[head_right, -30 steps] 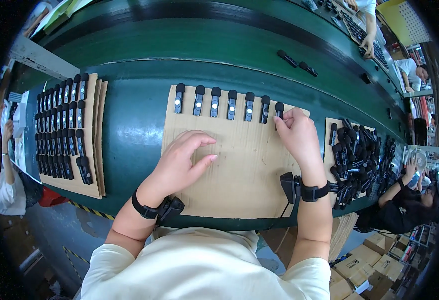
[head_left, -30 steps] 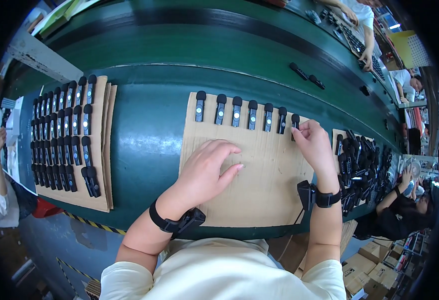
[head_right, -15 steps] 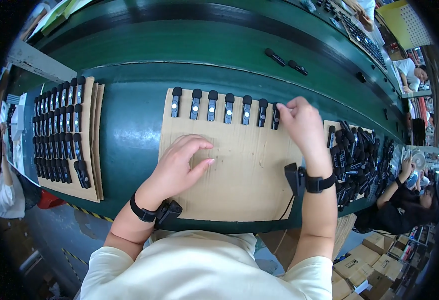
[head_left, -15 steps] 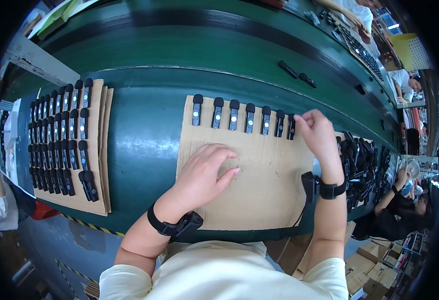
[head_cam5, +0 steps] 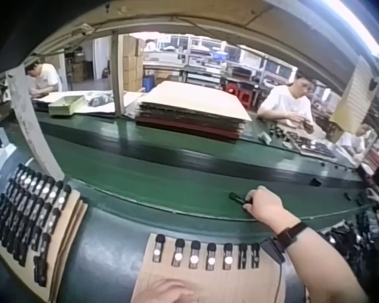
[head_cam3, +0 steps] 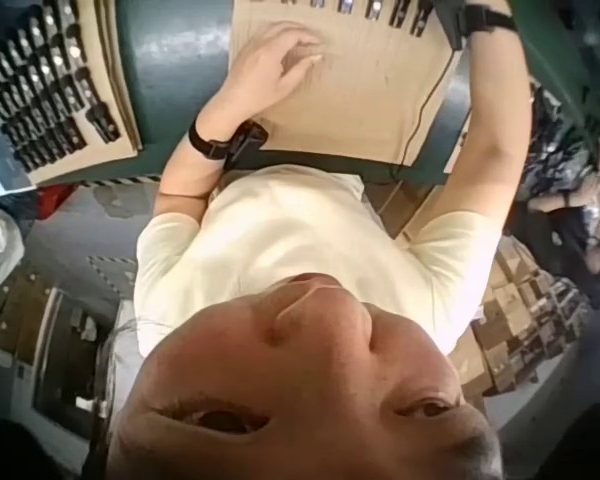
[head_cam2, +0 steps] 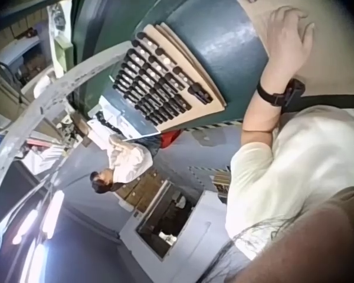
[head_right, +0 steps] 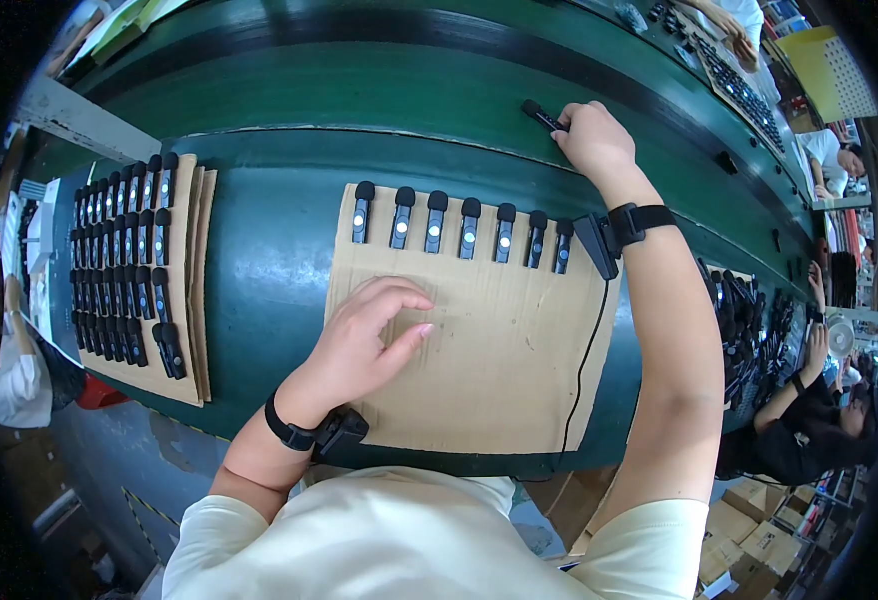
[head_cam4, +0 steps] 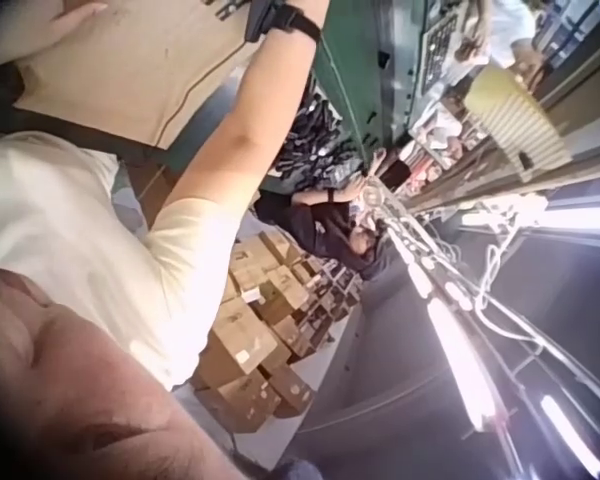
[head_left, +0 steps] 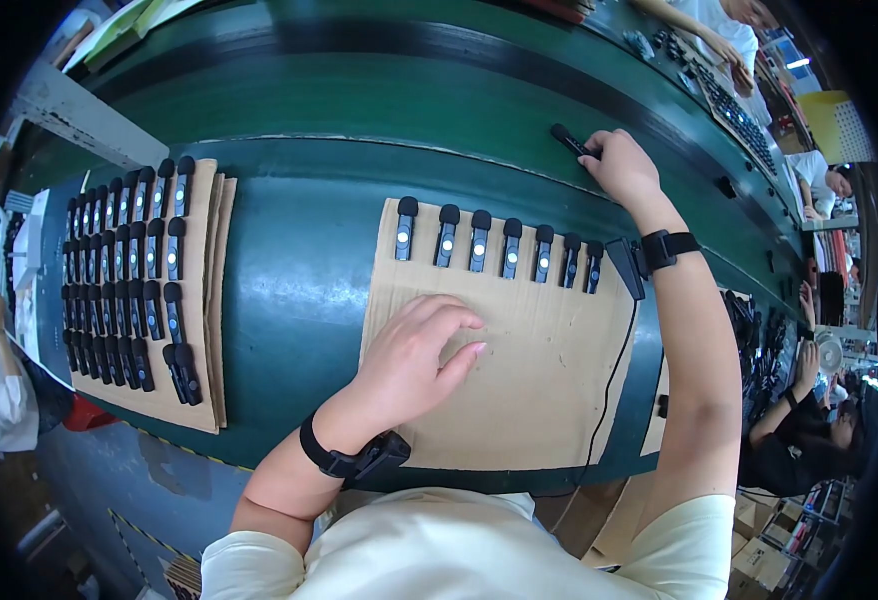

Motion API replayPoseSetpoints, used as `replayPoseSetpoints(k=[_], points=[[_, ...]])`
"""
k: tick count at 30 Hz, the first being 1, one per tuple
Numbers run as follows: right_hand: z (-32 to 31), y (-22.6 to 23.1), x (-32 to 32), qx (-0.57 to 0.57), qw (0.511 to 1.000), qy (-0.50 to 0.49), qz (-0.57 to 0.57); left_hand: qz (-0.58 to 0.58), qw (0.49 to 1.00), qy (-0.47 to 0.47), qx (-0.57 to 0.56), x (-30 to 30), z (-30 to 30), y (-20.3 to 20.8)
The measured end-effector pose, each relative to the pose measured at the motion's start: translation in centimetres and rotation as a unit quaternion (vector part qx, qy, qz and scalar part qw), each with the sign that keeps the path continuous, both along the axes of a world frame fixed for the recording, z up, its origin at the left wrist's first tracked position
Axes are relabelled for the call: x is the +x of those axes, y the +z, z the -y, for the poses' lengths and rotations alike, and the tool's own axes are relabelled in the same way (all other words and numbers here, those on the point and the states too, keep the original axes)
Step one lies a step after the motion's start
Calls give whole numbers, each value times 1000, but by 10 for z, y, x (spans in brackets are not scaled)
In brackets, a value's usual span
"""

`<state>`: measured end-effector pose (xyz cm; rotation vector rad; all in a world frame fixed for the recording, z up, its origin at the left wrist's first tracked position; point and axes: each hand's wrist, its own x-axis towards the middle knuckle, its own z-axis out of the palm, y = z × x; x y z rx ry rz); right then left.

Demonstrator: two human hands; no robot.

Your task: The person picks up a microphone from a cardboard sheet, inspects it by hand, and places it back onto the sheet. After repeating this process for the row, they set a new cardboard sheet on top and continue inspecting more microphones.

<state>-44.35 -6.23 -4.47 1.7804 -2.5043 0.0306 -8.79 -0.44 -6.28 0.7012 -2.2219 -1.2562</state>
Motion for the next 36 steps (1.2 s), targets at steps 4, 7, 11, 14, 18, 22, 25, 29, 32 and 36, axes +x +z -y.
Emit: replayPoseSetpoints(k=[4, 7, 11, 14, 18, 22, 25, 29, 32, 36], points=[[-5, 23, 30, 43, 996, -19, 81, -32, 999, 11, 16, 3, 1, -1], [-42, 45, 69, -63, 965, 57, 246, -91, 989, 80, 86, 0, -4, 12], [-111, 63, 130, -69, 909, 122, 392, -175, 968, 119, 137, -4, -9, 24], [-148, 63, 164, -107, 890, 156, 415, -196, 971, 80, 113, 1, -9, 21], [-170, 59, 186, -168, 871, 131, 443, -190, 981, -20, 42, 7, -5, 18], [-177, 53, 195, -208, 858, 123, 452, -206, 978, -36, 17, 7, -4, 18], [-180, 53, 199, -219, 855, 123, 453, -225, 974, -38, 1, 7, -4, 18], [-180, 52, 200, -215, 852, 121, 462, -222, 974, -43, -16, 8, -2, 20], [-180, 51, 201, -209, 842, 111, 485, -244, 968, -40, -30, 7, -2, 19], [-177, 45, 212, -203, 779, 30, 593, -239, 969, -38, -50, 6, -5, 15]])
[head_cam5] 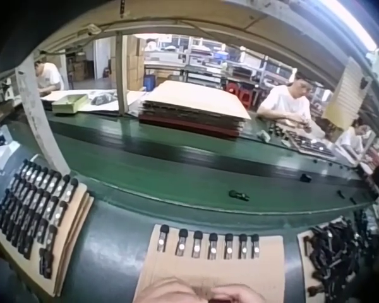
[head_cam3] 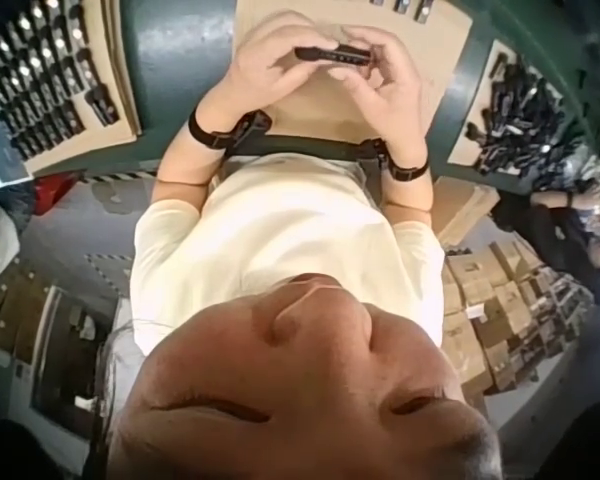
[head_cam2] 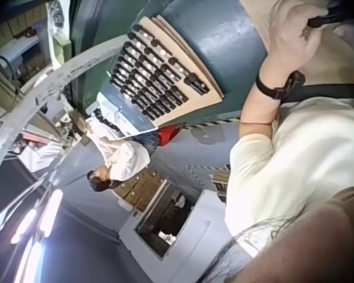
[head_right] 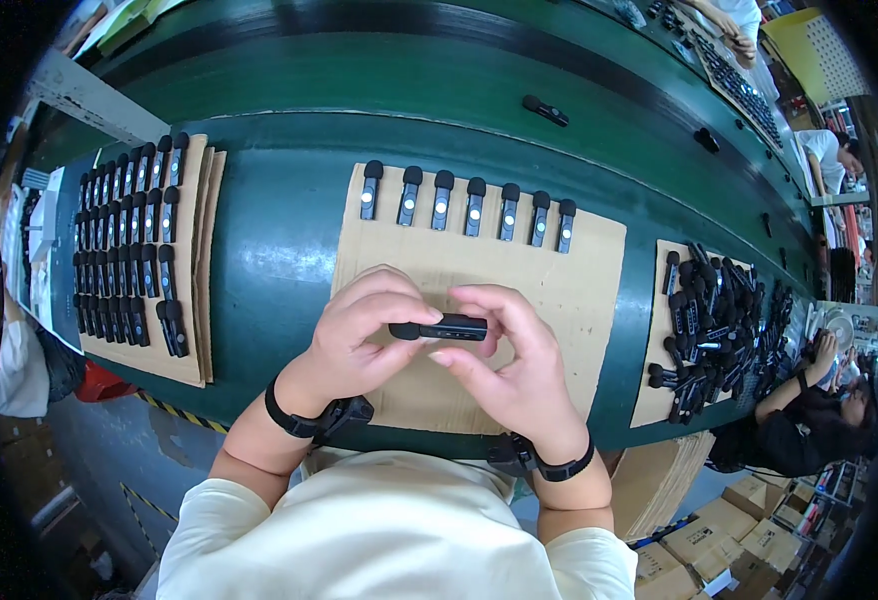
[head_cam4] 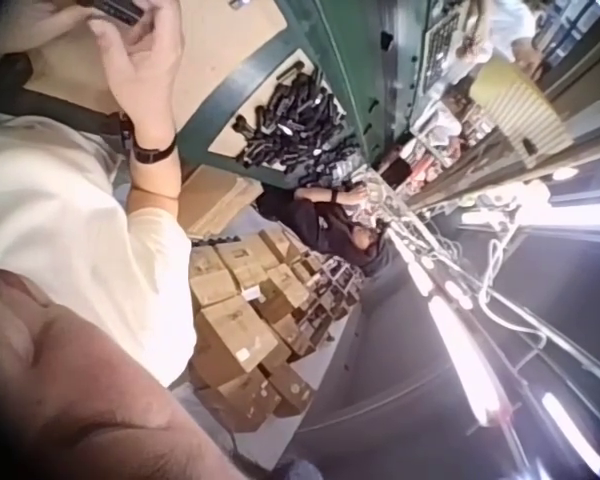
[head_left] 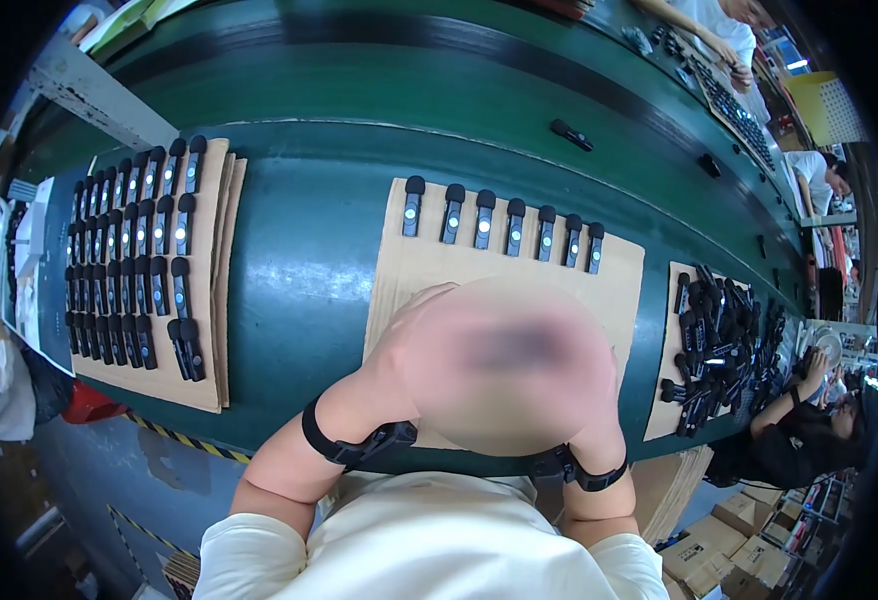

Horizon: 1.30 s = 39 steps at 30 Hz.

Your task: The person picks up a microphone from a cardboard sheet, inspects it by hand, and places it back onto the sheet. After repeating this process for the row, they set a new cardboard sheet on top and continue inspecting more microphones.

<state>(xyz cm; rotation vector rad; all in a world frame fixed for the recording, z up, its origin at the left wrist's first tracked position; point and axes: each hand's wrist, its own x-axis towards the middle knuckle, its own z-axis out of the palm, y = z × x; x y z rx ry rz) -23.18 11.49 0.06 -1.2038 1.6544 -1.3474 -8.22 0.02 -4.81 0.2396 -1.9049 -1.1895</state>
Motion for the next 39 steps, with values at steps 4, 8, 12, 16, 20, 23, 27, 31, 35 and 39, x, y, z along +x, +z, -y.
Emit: replayPoseSetpoints(k=[4, 8, 12, 16, 20, 23, 27, 31, 35, 39], points=[[4, -2, 1, 60, 998, 34, 2, 14, 999, 11, -48, -2, 1, -1], [7, 2, -1, 70, 997, 44, 2, -3, 1000, 3, -20, -2, 2, -4], [6, 5, -11, 21, 992, 94, -80, -1, 1000, -2, 1, 0, 3, 0], [6, 5, -15, -30, 982, 93, -160, 6, 988, -7, 156, 1, -3, 10], [6, 3, -17, -55, 977, 78, -190, 25, 992, -31, 123, 2, 1, 1], [7, 4, -18, -42, 969, 75, -230, 36, 995, -36, 87, 2, 3, -2], [9, 1, -19, -23, 960, 85, -265, 74, 996, -32, 49, 1, 4, 2], [7, 2, -38, 3, 926, 65, -372, 112, 993, -9, 37, -2, 1, 3], [-1, -12, -80, 124, 956, -21, -265, 120, 992, 9, 32, -2, 2, 0], [6, -28, -126, 173, 942, -125, -257, 125, 992, 15, 27, -4, 0, -1]])
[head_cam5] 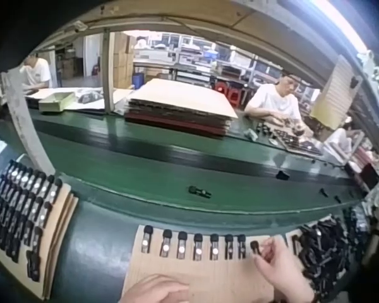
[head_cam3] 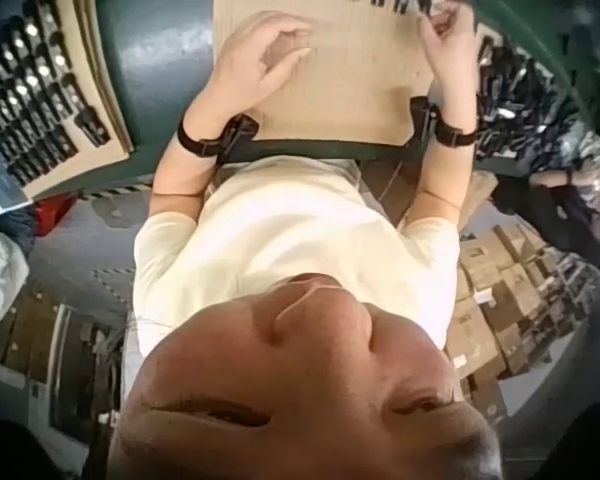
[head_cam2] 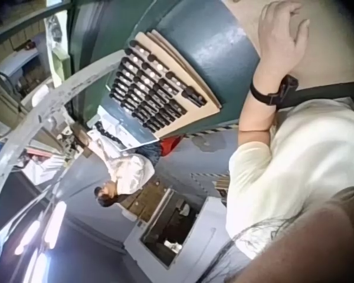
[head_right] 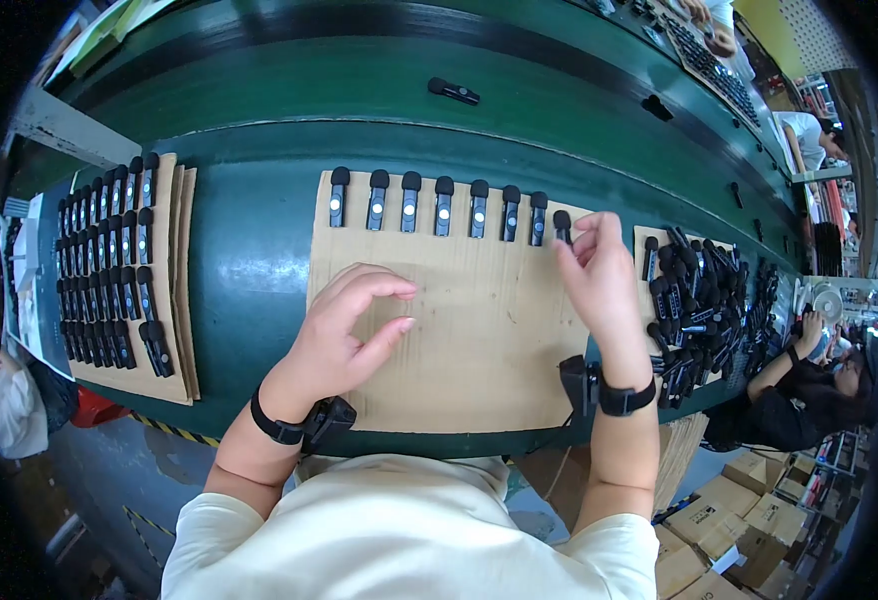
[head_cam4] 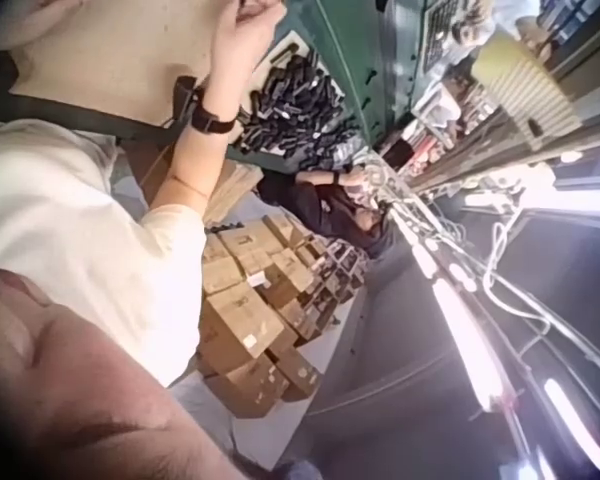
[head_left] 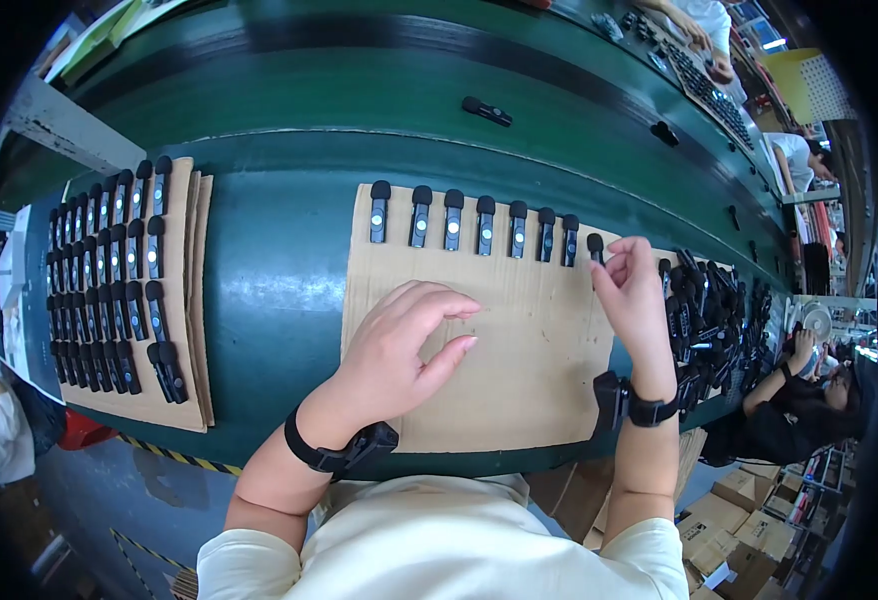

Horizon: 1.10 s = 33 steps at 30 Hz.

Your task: The person picks up a microphone from a cardboard sheet, inspects it by hand, and places it back onto the sheet. After repeating this process for the row, they set a new cardboard sheet on top and continue inspecting more microphones.

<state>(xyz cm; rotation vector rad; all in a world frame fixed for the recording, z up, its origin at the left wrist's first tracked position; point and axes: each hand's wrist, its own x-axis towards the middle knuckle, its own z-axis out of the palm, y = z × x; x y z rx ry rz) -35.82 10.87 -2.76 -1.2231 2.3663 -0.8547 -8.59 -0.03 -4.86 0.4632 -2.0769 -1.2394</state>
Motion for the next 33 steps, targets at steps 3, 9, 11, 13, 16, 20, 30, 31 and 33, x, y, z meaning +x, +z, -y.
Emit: replayPoseSetpoints(k=[3, 9, 11, 13, 16, 20, 30, 31, 33], points=[[9, -10, -12, 23, 996, -5, -89, 8, 1000, 6, -3, 1, 1, -1], [19, -27, -16, 34, 989, -6, -141, 21, 1000, 8, 2, 2, 2, -2], [20, -31, -16, 37, 988, -11, -146, 23, 1000, 7, 3, 2, 2, -3], [20, -34, -17, 31, 987, -5, -160, 26, 1000, 4, 4, 2, 2, -4], [18, -32, -15, 20, 986, -6, -163, 27, 1000, 6, -2, 2, 4, -2], [7, -16, -4, -22, 991, -7, -132, 13, 1000, 13, 16, 3, 9, -1], [-38, 18, 76, -127, 983, 124, 53, 28, 996, 82, -6, -6, 62, 34], [-41, 18, 82, -120, 981, 123, 94, 35, 996, 83, -27, -9, 70, 41], [-45, 15, 87, -118, 975, 125, 141, 49, 993, 85, -70, -18, 89, 50]])
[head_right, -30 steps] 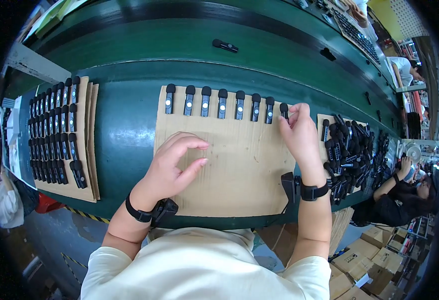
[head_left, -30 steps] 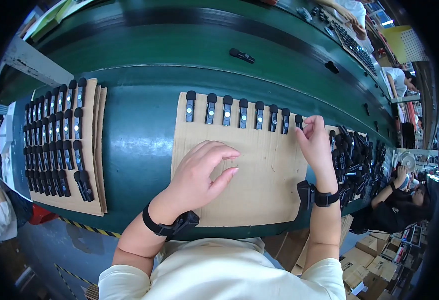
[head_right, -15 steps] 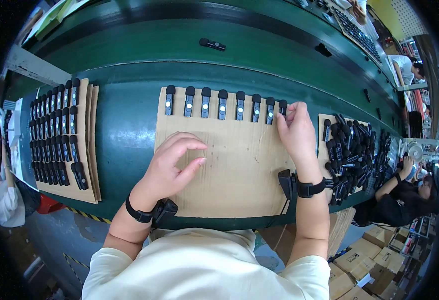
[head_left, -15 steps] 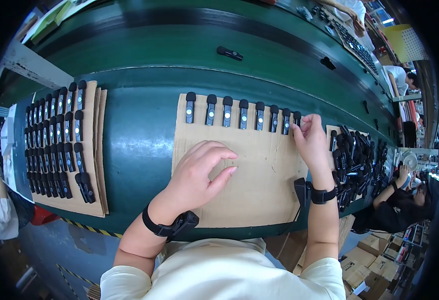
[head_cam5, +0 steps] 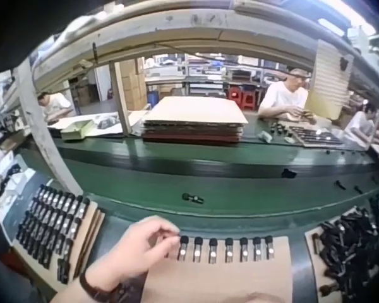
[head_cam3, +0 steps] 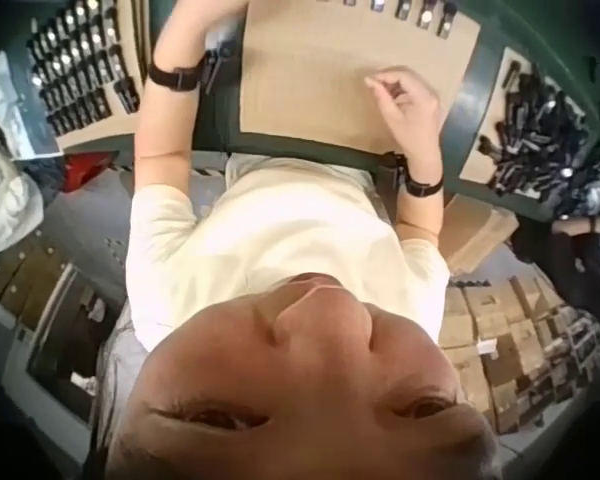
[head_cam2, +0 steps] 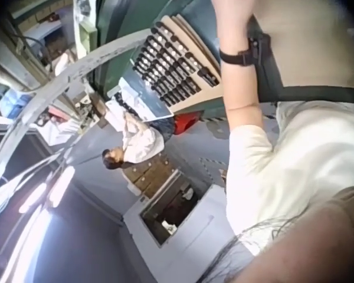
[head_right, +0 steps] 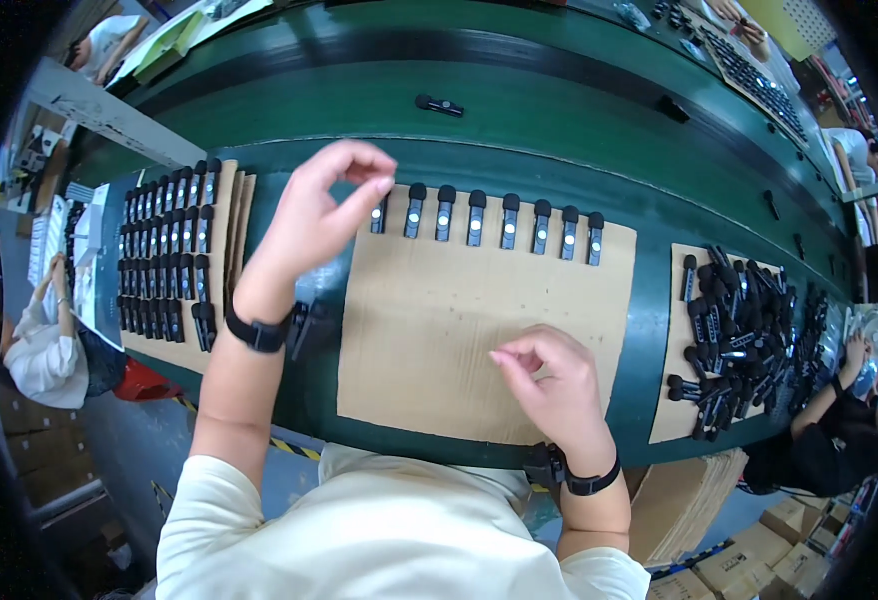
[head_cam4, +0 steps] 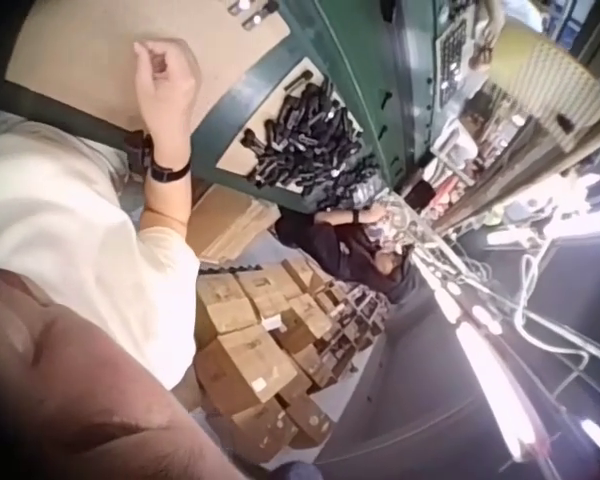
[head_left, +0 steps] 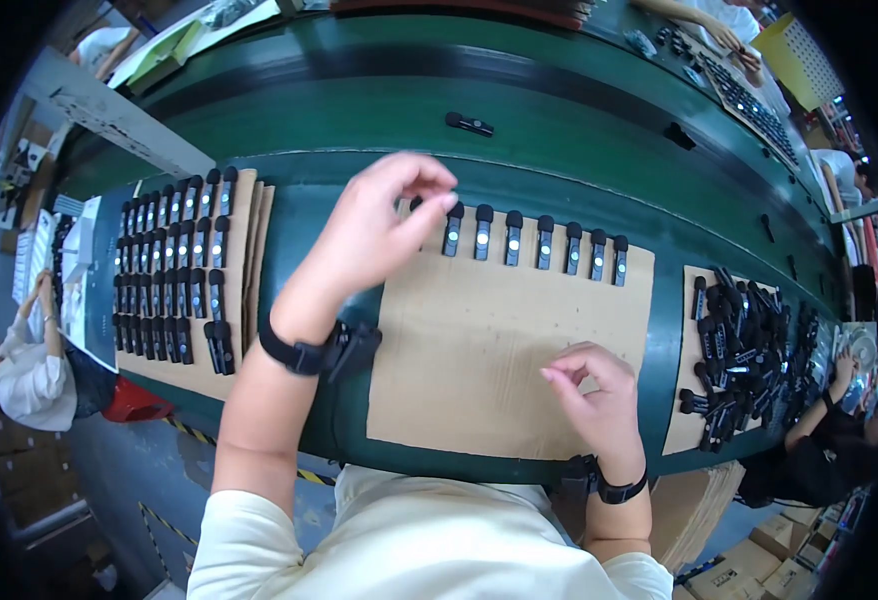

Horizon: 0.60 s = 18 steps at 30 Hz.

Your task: The person picks up a microphone from a cardboard sheet, inspects it by hand, and places it back onto the sheet. After repeating this process for the row, they set a new cardboard sheet on top and continue inspecting more microphones.

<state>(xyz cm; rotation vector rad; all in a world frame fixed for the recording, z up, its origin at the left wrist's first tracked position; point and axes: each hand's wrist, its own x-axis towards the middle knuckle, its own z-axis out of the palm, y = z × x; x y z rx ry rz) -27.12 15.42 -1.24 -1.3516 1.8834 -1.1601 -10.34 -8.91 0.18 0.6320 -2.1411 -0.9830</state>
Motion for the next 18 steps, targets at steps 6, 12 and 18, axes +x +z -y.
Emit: replayPoseSetpoints(k=[6, 12, 18], points=[[-4, -18, -2, -2, 998, 61, 27, 183, 979, 29, -81, -19, 75, -7], [0, -33, -7, 11, 988, 114, -99, 280, 950, 45, -128, -41, 124, -40], [2, -35, -13, 82, 990, 112, -11, 320, 926, 64, -191, -53, 147, -62]])
